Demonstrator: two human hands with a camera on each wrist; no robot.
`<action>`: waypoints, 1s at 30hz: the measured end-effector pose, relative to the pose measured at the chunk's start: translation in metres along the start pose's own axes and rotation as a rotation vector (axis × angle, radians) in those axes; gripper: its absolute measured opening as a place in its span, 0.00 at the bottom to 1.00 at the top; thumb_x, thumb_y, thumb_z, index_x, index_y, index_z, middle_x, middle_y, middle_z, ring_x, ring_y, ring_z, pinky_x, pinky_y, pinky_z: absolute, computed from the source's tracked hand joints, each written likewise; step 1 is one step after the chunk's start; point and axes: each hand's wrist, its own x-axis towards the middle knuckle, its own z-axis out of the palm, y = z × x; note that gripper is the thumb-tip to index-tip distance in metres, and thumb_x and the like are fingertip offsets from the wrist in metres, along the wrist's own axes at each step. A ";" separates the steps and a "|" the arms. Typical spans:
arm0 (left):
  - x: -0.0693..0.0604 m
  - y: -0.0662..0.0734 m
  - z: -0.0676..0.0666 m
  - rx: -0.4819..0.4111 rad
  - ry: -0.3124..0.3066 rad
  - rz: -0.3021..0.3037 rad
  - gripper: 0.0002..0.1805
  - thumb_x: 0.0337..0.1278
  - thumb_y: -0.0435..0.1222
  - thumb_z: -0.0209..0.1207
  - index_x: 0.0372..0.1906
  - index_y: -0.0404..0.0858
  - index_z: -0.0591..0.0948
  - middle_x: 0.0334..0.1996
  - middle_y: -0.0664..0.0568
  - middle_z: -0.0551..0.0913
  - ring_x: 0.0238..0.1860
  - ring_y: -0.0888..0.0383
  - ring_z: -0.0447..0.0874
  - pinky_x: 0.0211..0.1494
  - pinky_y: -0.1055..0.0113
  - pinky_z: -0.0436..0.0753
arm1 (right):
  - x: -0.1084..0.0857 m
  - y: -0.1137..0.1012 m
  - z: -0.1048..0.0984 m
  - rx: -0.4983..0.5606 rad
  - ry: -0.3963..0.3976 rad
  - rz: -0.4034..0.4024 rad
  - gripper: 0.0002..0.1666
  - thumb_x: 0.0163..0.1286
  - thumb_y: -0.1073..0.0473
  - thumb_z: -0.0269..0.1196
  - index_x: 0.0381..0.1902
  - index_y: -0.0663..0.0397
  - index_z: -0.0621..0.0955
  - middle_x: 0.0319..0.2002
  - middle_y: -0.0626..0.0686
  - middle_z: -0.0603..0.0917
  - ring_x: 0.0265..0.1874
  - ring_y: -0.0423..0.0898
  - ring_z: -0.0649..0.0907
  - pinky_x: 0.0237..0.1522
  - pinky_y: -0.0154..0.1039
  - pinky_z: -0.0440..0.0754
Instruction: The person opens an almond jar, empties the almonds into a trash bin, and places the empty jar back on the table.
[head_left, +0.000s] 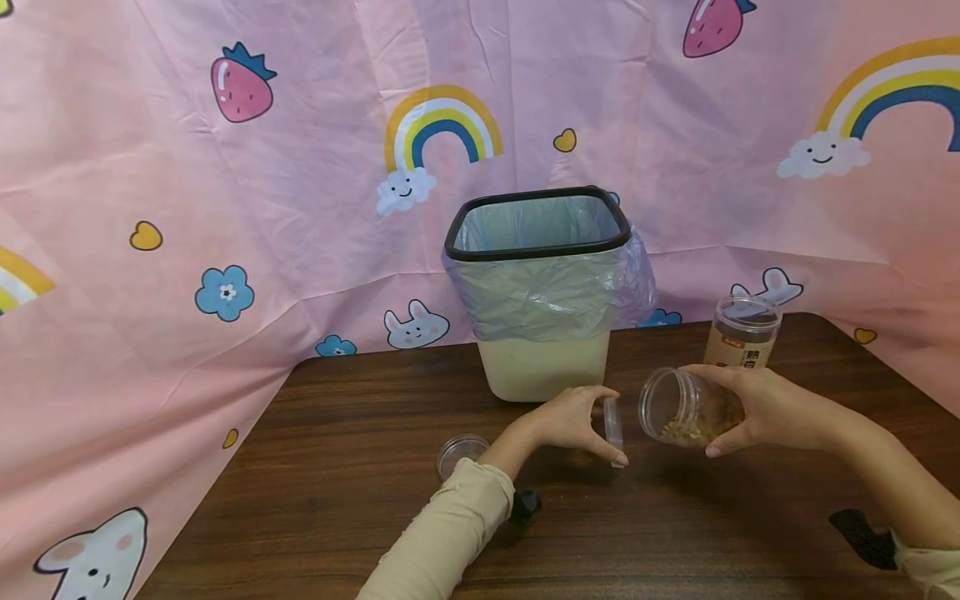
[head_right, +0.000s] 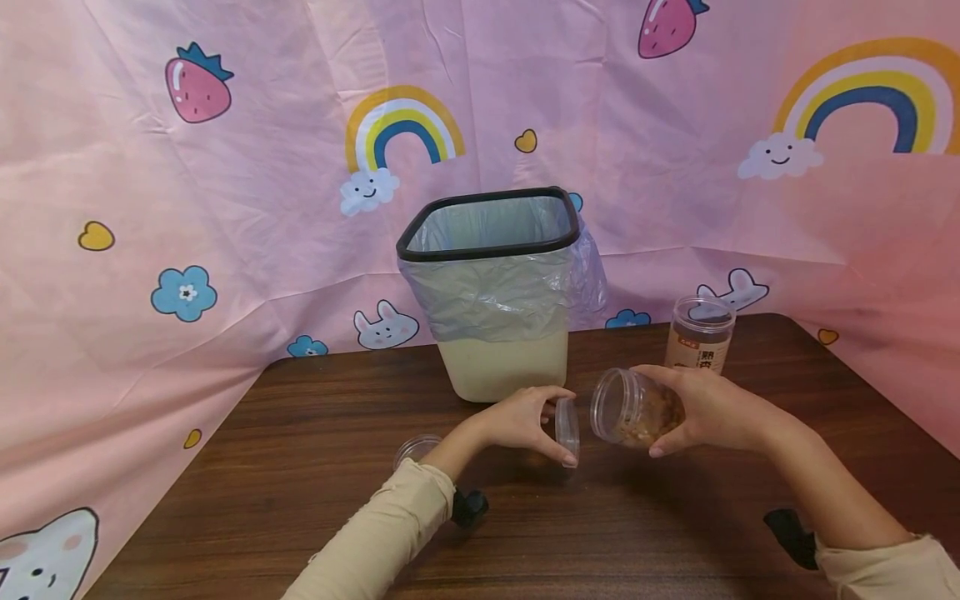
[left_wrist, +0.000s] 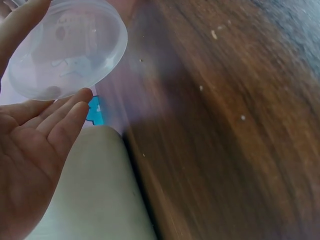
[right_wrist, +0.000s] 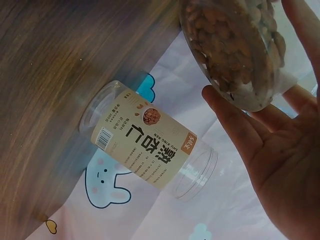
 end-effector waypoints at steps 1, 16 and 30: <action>0.000 -0.001 0.000 -0.003 -0.001 -0.001 0.49 0.35 0.46 0.73 0.66 0.39 0.63 0.61 0.50 0.67 0.55 0.62 0.73 0.50 0.75 0.71 | 0.000 0.000 0.000 0.002 0.001 0.000 0.57 0.38 0.28 0.67 0.61 0.56 0.68 0.49 0.57 0.77 0.47 0.55 0.77 0.43 0.54 0.75; -0.013 -0.015 -0.008 0.211 0.009 -0.034 0.47 0.31 0.53 0.72 0.61 0.35 0.70 0.55 0.51 0.74 0.53 0.61 0.71 0.53 0.73 0.69 | -0.001 0.001 0.000 0.002 0.000 -0.013 0.57 0.38 0.28 0.66 0.61 0.56 0.68 0.49 0.56 0.78 0.47 0.54 0.77 0.43 0.53 0.75; -0.017 -0.022 -0.007 0.237 -0.071 -0.059 0.38 0.31 0.50 0.73 0.50 0.33 0.76 0.37 0.52 0.75 0.33 0.65 0.69 0.35 0.76 0.69 | -0.001 0.001 0.002 0.008 -0.004 -0.014 0.57 0.38 0.28 0.66 0.61 0.56 0.68 0.49 0.55 0.78 0.47 0.54 0.77 0.43 0.52 0.75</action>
